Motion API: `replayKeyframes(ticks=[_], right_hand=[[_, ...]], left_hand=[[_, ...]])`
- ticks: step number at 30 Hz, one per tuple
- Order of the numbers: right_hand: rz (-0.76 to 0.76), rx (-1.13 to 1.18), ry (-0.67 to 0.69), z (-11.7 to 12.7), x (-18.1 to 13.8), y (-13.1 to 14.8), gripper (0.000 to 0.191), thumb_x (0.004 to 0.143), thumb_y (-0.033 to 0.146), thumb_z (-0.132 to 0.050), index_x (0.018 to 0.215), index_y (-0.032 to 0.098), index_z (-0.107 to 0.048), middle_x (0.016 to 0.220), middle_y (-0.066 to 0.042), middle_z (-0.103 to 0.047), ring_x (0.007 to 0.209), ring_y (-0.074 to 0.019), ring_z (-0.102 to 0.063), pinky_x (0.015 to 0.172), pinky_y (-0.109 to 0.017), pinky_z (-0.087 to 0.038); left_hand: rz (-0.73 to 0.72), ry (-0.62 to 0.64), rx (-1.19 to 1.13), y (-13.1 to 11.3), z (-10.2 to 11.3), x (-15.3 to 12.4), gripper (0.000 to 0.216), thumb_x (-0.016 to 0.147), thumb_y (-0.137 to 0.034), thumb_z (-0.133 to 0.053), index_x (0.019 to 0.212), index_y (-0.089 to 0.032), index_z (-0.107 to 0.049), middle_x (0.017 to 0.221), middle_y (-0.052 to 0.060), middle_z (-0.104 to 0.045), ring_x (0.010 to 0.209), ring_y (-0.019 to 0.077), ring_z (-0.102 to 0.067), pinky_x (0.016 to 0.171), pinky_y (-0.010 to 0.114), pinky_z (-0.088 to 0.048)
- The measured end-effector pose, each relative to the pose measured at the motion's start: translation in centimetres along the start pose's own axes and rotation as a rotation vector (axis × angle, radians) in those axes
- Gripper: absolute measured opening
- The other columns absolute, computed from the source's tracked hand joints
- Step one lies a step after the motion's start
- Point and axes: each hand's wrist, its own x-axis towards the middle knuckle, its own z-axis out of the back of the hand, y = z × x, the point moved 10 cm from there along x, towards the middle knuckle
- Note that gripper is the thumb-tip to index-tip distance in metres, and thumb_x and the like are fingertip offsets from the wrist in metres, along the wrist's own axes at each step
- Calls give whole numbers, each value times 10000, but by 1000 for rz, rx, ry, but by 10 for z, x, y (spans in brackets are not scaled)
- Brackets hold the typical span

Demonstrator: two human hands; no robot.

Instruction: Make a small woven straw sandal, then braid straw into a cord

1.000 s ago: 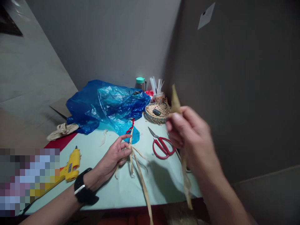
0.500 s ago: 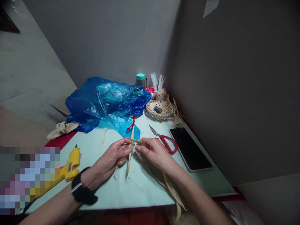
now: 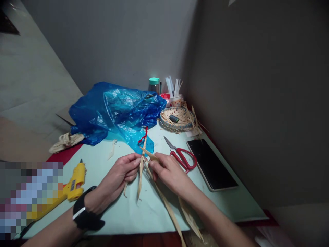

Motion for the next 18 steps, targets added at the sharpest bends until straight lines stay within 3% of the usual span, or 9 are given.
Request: replayKeyframes(ticks=[4,8,12,16,18], right_hand=[[53,-187,-114,15,-6,18,415,1005,391,-262,651,214,-387,552,24,-481,515,-128,-440,528,-270,-285],[3,-456,-200,21,-16,29,386,984,362,-309,650,207,-425,557,22,-462,518,-130,-390,542,-289,-220],[-91,-677,-123,4,-19,27,375,946,299,-375,605,191,-488,507,13,-461,481,-120,-332,541,-312,-161],[-109,-648,-47,-9,-16,20,401,957,309,-358,618,183,-531,534,0,-525,483,-113,-376,533,-305,-162],[-81,-581,-5,-13,-15,19,402,967,312,-343,645,185,-547,560,2,-548,503,-113,-410,534,-290,-187]], left_hand=[[-26,-35,31,-2,5,1,205,803,-303,-671,874,-123,-602,657,-43,-446,448,8,-185,412,191,-93],[-33,-22,64,-3,3,2,181,837,-300,-625,890,-128,-624,787,21,-582,437,0,-217,414,197,-106],[-42,-20,65,-7,2,0,178,853,-291,-607,885,-118,-626,755,10,-555,441,2,-224,420,200,-121],[-52,-17,57,-9,1,0,172,852,-267,-609,903,-107,-641,628,-39,-458,432,11,-201,426,208,-116],[-60,-6,62,-9,0,-1,172,860,-255,-594,916,-103,-652,640,-28,-487,430,11,-201,427,212,-117]])
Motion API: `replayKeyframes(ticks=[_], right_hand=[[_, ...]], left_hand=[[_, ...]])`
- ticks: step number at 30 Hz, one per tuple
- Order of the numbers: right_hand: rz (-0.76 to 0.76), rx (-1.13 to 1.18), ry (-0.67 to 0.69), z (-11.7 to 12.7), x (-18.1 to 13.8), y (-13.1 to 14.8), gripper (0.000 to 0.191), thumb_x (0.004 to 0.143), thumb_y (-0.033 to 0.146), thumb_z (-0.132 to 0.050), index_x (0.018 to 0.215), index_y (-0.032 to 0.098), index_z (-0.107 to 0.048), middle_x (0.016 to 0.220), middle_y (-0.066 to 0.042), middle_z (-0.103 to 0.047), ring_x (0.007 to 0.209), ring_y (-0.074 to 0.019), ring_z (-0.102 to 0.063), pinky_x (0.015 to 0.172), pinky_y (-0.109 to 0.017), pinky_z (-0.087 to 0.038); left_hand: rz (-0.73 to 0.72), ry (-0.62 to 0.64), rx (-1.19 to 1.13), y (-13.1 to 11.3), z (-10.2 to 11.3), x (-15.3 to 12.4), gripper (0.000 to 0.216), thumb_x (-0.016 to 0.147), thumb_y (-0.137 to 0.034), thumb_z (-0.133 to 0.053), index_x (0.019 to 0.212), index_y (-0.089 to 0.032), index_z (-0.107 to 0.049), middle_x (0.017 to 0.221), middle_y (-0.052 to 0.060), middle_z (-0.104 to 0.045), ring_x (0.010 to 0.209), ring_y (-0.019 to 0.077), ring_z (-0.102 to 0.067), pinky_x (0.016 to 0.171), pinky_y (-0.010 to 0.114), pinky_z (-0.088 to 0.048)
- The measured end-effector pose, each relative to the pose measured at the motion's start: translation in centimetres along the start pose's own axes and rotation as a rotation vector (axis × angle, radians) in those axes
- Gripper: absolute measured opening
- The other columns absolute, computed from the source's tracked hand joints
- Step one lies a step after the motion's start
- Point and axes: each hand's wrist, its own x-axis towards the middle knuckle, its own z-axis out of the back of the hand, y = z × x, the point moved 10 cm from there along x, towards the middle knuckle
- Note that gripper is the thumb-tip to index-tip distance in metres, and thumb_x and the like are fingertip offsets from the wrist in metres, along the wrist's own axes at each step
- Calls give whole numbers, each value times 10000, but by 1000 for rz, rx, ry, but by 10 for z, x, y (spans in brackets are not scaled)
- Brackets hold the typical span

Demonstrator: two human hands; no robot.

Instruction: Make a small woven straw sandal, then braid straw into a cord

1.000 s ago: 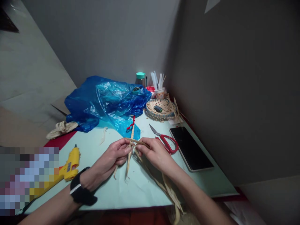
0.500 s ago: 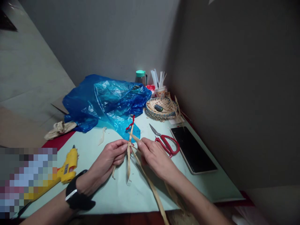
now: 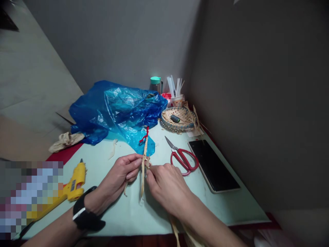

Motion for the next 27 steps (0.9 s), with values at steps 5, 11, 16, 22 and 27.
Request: replayKeyframes(ticks=[5,11,16,22,27], right_hand=[[104,145,49,-3,-2,6,332,982,292,-329,823,206,-608,658,11,-590,579,-122,-475,562,-261,-251],[73,161,48,-3,-2,1,300,974,275,-329,870,207,-602,664,6,-583,593,-139,-490,573,-265,-269],[75,187,-3,2,-4,1,266,965,239,-325,879,198,-573,736,-10,-608,679,-154,-519,617,-272,-284],[38,182,-1,0,1,-2,262,950,237,-346,793,189,-549,669,-1,-568,611,-142,-481,581,-269,-265],[-11,220,-31,0,1,-6,301,955,263,-326,747,185,-530,643,-4,-555,584,-136,-467,557,-265,-262]], left_hand=[[3,6,0,1,0,-1,187,859,-255,-596,937,-103,-672,585,-42,-462,425,17,-206,432,215,-119],[31,0,-11,4,3,1,204,842,-269,-620,949,-102,-667,569,-53,-437,419,15,-191,423,213,-105],[46,12,0,6,2,0,225,846,-258,-608,991,-98,-674,491,-88,-342,402,24,-166,419,218,-104],[25,17,24,3,1,0,220,851,-247,-589,980,-95,-681,484,-80,-358,407,28,-176,425,220,-109],[29,13,29,5,1,0,237,845,-256,-606,1003,-100,-687,484,-76,-374,407,27,-190,423,216,-108]])
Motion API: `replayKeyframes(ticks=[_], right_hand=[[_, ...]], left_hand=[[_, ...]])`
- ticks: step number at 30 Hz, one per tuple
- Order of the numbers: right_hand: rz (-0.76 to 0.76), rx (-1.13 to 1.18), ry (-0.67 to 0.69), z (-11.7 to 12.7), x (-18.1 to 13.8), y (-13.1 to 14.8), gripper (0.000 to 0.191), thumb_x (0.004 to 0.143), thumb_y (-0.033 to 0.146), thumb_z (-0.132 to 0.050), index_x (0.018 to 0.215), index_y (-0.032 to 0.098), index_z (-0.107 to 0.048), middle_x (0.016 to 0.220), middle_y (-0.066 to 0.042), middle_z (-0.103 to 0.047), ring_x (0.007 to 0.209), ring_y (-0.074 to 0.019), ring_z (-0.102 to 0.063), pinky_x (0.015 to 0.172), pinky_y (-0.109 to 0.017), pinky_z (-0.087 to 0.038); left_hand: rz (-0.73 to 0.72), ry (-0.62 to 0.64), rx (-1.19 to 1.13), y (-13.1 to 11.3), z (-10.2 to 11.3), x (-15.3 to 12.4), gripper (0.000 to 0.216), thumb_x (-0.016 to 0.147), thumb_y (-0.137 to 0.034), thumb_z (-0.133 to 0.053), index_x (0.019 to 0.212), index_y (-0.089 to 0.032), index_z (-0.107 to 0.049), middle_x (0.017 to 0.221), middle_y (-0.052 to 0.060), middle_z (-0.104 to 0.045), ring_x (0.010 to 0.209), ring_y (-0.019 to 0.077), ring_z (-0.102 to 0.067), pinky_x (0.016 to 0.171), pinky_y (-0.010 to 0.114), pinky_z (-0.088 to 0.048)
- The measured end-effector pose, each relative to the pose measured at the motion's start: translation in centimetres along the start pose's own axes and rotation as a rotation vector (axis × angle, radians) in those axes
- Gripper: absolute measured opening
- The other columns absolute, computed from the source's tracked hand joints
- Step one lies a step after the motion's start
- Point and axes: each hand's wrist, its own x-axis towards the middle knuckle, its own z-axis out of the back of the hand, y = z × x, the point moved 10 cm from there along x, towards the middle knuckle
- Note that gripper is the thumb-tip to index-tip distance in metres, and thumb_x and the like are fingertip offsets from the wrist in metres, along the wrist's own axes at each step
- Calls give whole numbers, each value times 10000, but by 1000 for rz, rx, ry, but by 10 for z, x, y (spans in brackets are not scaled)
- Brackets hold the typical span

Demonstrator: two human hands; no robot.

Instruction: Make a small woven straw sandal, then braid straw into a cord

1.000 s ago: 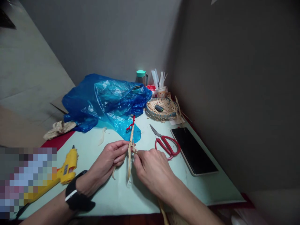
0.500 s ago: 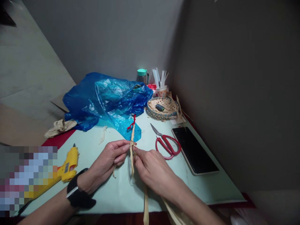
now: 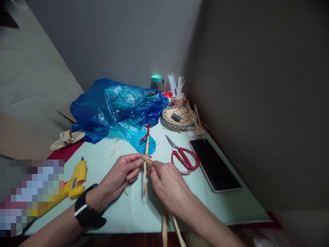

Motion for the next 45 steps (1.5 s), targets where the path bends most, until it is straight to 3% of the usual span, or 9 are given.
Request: replayKeyframes(ticks=[7,13,20,23,26,28,31,35,45], right_hand=[[-10,18,-15,-2,-1,-1,342,963,285,-308,762,178,-564,612,-4,-551,553,-132,-460,546,-257,-278],[-8,-50,45,-10,2,4,359,954,259,-312,770,156,-603,588,-19,-556,530,-137,-465,532,-256,-287],[45,-40,62,-6,-3,11,375,977,303,-319,780,169,-609,636,-27,-608,543,-135,-498,533,-250,-294],[38,-113,-45,18,-6,12,396,974,373,-351,726,179,-593,632,-32,-612,544,-142,-503,544,-262,-294],[5,-132,-190,39,-3,9,334,968,392,-386,858,181,-620,724,-44,-651,649,-168,-561,615,-269,-326],[30,-47,-122,29,4,8,313,969,399,-395,951,183,-620,777,-38,-663,713,-171,-580,638,-264,-339],[105,102,38,4,14,8,361,977,405,-374,857,168,-617,730,-12,-626,686,-148,-545,607,-247,-334],[115,147,39,0,18,2,375,980,346,-368,743,154,-586,685,0,-605,632,-122,-509,599,-236,-328],[-1,-396,-114,9,2,4,294,960,278,-415,774,179,-621,681,-50,-666,610,-154,-571,530,-273,-216]], left_hand=[[-5,-19,10,0,1,1,261,828,-285,-645,1012,-109,-700,453,-87,-360,403,25,-202,427,214,-107],[-23,-28,10,-1,2,1,233,796,-296,-669,945,-123,-717,641,-5,-586,408,6,-234,428,219,-119],[1,-103,-3,-3,6,-1,198,730,-270,-715,843,-108,-695,674,9,-612,414,6,-253,417,216,-121],[13,-131,-17,-4,7,-3,166,714,-245,-728,799,-109,-690,624,-11,-570,437,14,-278,417,205,-145],[-2,-122,-8,-6,6,-3,145,722,-228,-718,799,-108,-689,554,-49,-476,434,18,-247,414,204,-138],[-10,-110,2,-7,6,-3,144,733,-230,-709,806,-108,-682,535,-62,-439,432,20,-234,415,205,-132],[-15,-104,34,-6,8,-2,154,739,-241,-701,814,-110,-668,506,-76,-392,427,26,-228,418,212,-121],[-8,-93,74,-3,8,-1,190,731,-270,-702,832,-113,-665,475,-89,-358,409,32,-207,418,231,-89],[-30,-197,187,-1,12,-1,116,624,-218,-718,680,-117,-702,569,-13,-575,460,48,-356,466,218,-228]])
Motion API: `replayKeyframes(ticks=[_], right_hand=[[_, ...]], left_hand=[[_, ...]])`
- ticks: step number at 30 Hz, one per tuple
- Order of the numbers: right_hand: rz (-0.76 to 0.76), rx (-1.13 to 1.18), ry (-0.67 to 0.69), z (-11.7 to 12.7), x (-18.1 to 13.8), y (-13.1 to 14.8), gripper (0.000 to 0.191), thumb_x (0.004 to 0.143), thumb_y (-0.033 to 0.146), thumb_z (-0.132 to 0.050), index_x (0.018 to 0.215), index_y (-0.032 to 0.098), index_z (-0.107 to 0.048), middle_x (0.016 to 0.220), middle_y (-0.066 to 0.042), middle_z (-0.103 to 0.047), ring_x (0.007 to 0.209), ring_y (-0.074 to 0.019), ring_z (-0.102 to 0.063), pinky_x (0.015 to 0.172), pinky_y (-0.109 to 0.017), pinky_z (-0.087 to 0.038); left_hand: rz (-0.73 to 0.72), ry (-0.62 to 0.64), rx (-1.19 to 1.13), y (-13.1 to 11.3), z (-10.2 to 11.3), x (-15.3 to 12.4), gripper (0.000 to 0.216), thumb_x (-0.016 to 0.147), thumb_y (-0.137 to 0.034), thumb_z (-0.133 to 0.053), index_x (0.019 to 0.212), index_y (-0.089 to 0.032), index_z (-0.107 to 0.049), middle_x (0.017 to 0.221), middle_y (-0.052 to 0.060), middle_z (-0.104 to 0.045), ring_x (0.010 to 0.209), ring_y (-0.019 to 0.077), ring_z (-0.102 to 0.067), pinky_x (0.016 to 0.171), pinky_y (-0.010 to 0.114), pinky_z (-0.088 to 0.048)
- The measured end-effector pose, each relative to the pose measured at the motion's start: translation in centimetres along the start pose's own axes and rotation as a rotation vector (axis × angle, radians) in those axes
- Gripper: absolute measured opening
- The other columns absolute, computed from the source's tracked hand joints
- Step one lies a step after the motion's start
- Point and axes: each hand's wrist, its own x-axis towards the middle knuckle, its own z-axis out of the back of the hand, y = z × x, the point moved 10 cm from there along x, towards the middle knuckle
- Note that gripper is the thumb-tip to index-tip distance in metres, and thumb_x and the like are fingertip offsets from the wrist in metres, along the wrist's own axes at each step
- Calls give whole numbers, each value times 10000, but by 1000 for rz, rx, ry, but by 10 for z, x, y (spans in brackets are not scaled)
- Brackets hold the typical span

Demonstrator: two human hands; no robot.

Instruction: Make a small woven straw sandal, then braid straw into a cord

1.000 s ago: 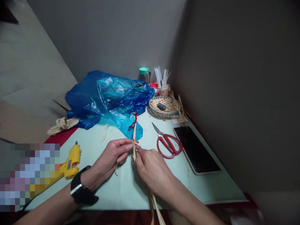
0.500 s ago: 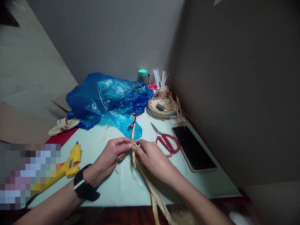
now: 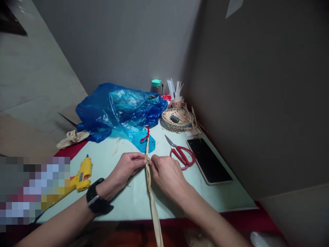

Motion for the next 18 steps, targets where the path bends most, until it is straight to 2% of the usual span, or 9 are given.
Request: replayKeyframes(ticks=[2,5,10,12,15,18], right_hand=[[0,-64,-13,2,-3,5,279,952,259,-415,771,182,-613,681,-55,-674,604,-162,-585,520,-284,-196],[19,-138,-25,4,-7,17,243,931,216,-417,802,181,-620,699,-64,-689,603,-182,-615,514,-304,-174],[68,-259,21,-5,-10,39,221,862,95,-442,964,162,-625,804,-81,-705,701,-237,-662,522,-327,-177],[87,-299,34,-7,-10,45,223,859,92,-453,989,160,-620,820,-85,-700,740,-248,-664,522,-329,-191],[123,-371,20,-8,-10,51,237,837,69,-478,1016,151,-608,811,-95,-693,742,-236,-660,510,-322,-216],[175,-419,1,-10,-10,57,242,792,25,-505,980,145,-601,800,-104,-690,739,-219,-653,509,-300,-260]], left_hand=[[-24,-8,23,0,0,1,86,626,-203,-705,639,-119,-694,599,-2,-598,492,57,-391,481,214,-248],[-43,-13,46,1,0,1,70,640,-189,-679,619,-122,-684,557,-20,-559,470,49,-351,460,213,-216],[-35,-23,42,1,0,-3,95,661,-176,-616,642,-123,-694,442,-48,-470,383,47,-283,417,226,-148],[-42,-29,22,0,-1,-3,108,648,-154,-598,638,-125,-701,463,-30,-513,402,64,-351,428,222,-206],[-50,-58,-23,0,1,-2,118,611,-126,-599,627,-130,-716,559,4,-608,531,103,-480,528,229,-333],[-29,-91,-70,3,3,-1,113,583,-120,-616,619,-132,-723,592,18,-643,595,126,-518,595,246,-368]])
